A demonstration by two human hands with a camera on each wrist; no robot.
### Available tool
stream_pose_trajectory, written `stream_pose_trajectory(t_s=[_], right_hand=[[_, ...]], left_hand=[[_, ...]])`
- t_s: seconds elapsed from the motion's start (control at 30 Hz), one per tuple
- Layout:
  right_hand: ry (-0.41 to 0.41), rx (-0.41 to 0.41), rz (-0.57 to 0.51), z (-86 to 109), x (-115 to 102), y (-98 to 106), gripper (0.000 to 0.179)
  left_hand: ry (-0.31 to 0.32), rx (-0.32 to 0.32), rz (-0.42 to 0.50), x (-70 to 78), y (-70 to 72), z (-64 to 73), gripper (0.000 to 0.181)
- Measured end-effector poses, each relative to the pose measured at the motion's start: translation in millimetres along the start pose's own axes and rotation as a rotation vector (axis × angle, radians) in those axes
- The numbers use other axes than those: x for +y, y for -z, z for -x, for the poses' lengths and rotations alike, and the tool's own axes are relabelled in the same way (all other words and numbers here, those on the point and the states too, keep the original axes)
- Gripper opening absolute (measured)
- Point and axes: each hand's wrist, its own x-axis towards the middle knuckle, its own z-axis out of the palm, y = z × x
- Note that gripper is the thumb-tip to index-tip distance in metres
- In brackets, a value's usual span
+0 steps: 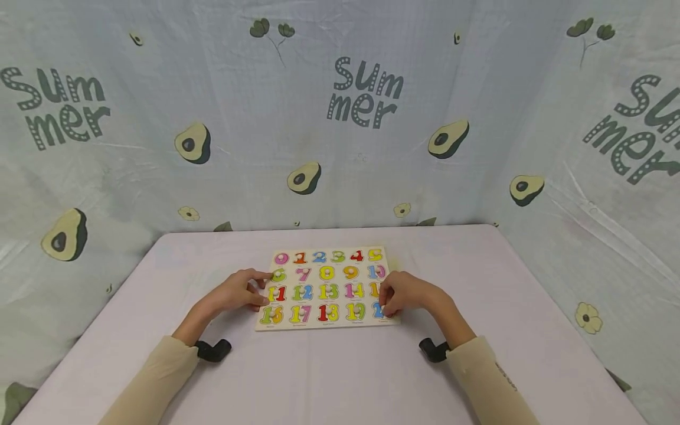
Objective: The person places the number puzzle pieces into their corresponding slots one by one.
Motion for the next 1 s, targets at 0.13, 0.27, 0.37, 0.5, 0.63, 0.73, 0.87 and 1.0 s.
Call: stream_pose_trajectory(t_s=[0.13, 0.27, 0.37, 0.5, 0.63, 0.73, 0.87, 1.0], right_hand=[[-0.023, -0.004, -0.038, -1.1, 3, 0, 0.009], [-0.037, -0.018, -0.064, -0.8, 4, 2, 0.010], [-0.037, -0.038, -0.072, -1.5, 4, 2, 0.010], [-0.036, -0.063, -0.077, -2.2, 2, 4, 0.012], [-0.021, -0.071, -0.082, -2.6, 1, 6, 0.013], [-0.010, -0.076, -0.094, -2.3, 3, 6, 0.014], [0.007, -0.093, -0.114, -1.3, 5, 8, 0.019], [0.011, -0.066, -0.095, 3.9, 7, 17, 0.031]], left_hand=[[0.002, 0.008, -0.002, -0.5, -2.4, -1.9, 0.067], [0.005, 0.009, -0.001, 0.3, -3.3, -3.5, 0.067], [0.005, 0.010, 0.000, 0.0, -2.4, -3.6, 0.067], [0.006, 0.011, 0.006, -0.8, -1.6, -3.7, 0.066], [0.016, 0.015, 0.009, -0.1, -1.7, -3.1, 0.066], [0.024, 0.010, 0.013, 1.3, -2.3, -2.2, 0.066], [0.021, -0.007, 0.002, 3.6, -0.5, -0.7, 0.066], [-0.015, -0.031, -0.035, 5.3, 5.6, -0.4, 0.066]])
